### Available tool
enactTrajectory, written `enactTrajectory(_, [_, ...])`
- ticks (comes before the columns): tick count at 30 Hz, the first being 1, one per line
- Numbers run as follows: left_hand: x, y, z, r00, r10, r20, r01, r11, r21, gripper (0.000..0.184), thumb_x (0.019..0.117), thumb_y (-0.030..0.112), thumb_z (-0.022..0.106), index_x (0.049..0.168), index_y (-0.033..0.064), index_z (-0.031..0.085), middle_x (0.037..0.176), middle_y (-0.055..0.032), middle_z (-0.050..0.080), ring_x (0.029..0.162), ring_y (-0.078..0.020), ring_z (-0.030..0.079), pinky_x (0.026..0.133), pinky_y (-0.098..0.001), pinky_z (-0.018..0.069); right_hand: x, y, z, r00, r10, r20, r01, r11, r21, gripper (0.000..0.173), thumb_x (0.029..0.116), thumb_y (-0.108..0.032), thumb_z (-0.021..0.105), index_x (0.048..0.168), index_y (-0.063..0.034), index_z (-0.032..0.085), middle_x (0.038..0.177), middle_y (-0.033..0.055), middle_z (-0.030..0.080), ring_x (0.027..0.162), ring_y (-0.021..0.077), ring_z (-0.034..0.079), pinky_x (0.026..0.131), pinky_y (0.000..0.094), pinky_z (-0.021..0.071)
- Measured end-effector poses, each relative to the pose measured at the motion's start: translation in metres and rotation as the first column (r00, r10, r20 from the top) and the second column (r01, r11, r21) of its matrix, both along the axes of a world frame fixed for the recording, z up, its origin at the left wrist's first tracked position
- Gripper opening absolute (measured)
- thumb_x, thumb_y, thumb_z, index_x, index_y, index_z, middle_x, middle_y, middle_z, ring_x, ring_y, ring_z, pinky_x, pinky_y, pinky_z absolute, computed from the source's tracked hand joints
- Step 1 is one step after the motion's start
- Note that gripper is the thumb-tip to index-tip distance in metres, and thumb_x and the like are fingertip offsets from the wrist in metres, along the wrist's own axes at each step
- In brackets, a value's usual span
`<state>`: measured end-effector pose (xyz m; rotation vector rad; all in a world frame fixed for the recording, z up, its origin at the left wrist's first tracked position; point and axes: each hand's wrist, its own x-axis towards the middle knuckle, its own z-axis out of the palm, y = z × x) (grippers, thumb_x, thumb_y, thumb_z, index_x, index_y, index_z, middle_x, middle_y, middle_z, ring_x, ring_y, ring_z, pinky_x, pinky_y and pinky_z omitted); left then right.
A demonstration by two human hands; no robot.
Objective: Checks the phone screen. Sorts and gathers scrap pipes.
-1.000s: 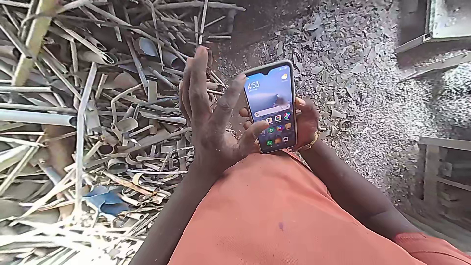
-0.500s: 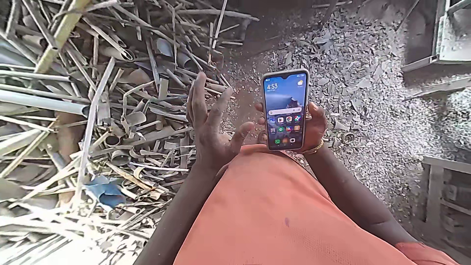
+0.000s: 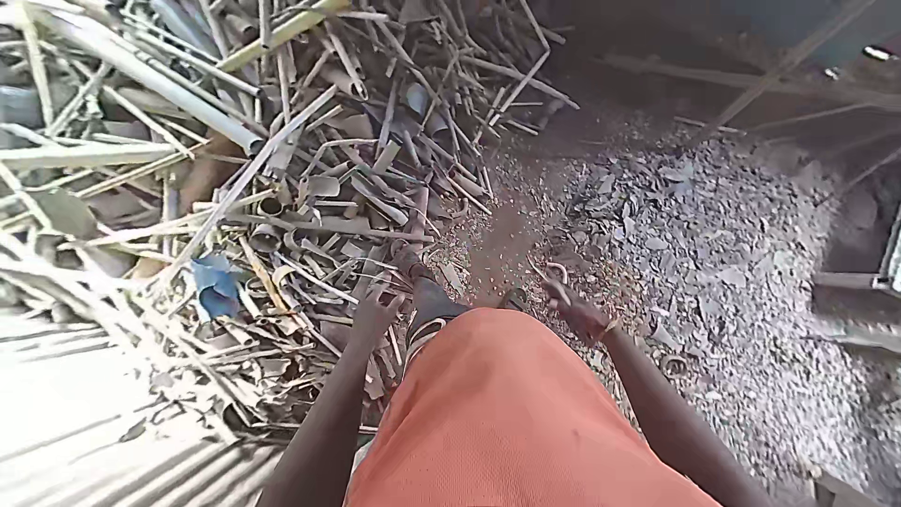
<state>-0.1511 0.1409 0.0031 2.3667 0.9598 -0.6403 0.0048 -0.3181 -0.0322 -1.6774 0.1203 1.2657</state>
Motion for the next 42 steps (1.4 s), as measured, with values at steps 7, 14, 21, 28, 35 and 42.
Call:
enactTrajectory(7, [-0.205,0.013,-0.035,0.84,0.332,-0.428,-0.384,0.923,-0.038,0.054,0.1022,0.045,0.061,0.137,0.0042,0.063,0.133,-0.0248,0.065,0.129,-0.0424,0.058,0.11,-0.0636,0.0416,-0.045,-0.048,0.021,0.941,0.332,-0.068,-0.328,0.942,0.064,0.079,0.0847,-0.048,0.07,0.15,-0.0104,0.048,0.142,0.0094,0.058,0.123,0.017,0.06,0.102,0.0389,0.0508])
enactTrajectory(14, [-0.179,0.002,-0.042,0.898,0.25,-0.363,-0.328,0.929,-0.173,0.06,0.1025,0.046,0.06,0.144,0.0031,0.056,0.138,-0.0251,0.061,0.133,-0.0404,0.056,0.113,-0.0605,0.0407,-0.032,0.002,0.073,0.932,0.315,-0.18,-0.336,0.936,-0.101,0.045,0.1089,-0.023,0.045,0.152,-0.0093,0.046,0.146,0.0155,0.056,0.124,0.0257,0.059,0.102,0.044,0.0485])
enactTrajectory(21, [-0.031,0.008,0.014,0.978,0.208,-0.01,-0.208,0.971,-0.117,0.059,0.0999,0.045,0.064,0.149,0.0153,0.054,0.145,-0.0166,0.059,0.134,-0.0321,0.056,0.115,-0.0536,0.0421,-0.024,0.0,0.043,0.851,0.509,-0.132,-0.525,0.812,-0.255,0.076,0.1046,-0.055,0.047,0.162,-0.0084,0.026,0.155,0.0211,0.046,0.144,0.0332,0.045,0.12,0.0537,0.0333])
enactTrajectory(28, [-0.021,0.011,-0.001,0.989,0.122,-0.086,-0.131,0.986,-0.104,0.058,0.0995,0.046,0.065,0.147,0.0122,0.056,0.139,-0.018,0.063,0.132,-0.0334,0.059,0.113,-0.0554,0.0429,-0.026,0.033,0.092,0.773,0.611,-0.172,-0.612,0.645,-0.457,0.058,0.1088,-0.038,0.045,0.153,-0.0013,0.039,0.148,0.0233,0.052,0.138,0.0345,0.049,0.115,0.0524,0.0372])
enactTrajectory(35, [-0.085,0.013,-0.027,0.939,0.16,-0.306,-0.203,0.972,-0.117,0.059,0.0976,0.049,0.066,0.143,0.012,0.059,0.137,-0.0198,0.064,0.131,-0.0364,0.058,0.111,-0.0594,0.0432,-0.019,0.014,0.055,0.897,0.4,-0.188,-0.44,0.844,-0.305,0.055,0.1096,-0.046,0.039,0.135,-0.0023,0.059,0.126,0.0203,0.065,0.115,0.03,0.063,0.098,0.0509,0.0493])
enactTrajectory(42, [-0.085,0.003,-0.016,0.955,0.208,-0.213,-0.236,0.965,-0.114,0.06,0.0983,0.048,0.065,0.146,0.0124,0.057,0.139,-0.0198,0.062,0.132,-0.0361,0.057,0.112,-0.0594,0.0423,-0.015,0.002,0.05,0.918,0.389,0.078,-0.355,0.894,-0.272,0.069,0.1044,-0.029,0.059,0.16,-0.0052,0.026,0.145,0.0222,0.057,0.131,0.0348,0.058,0.112,0.0528,0.0427])
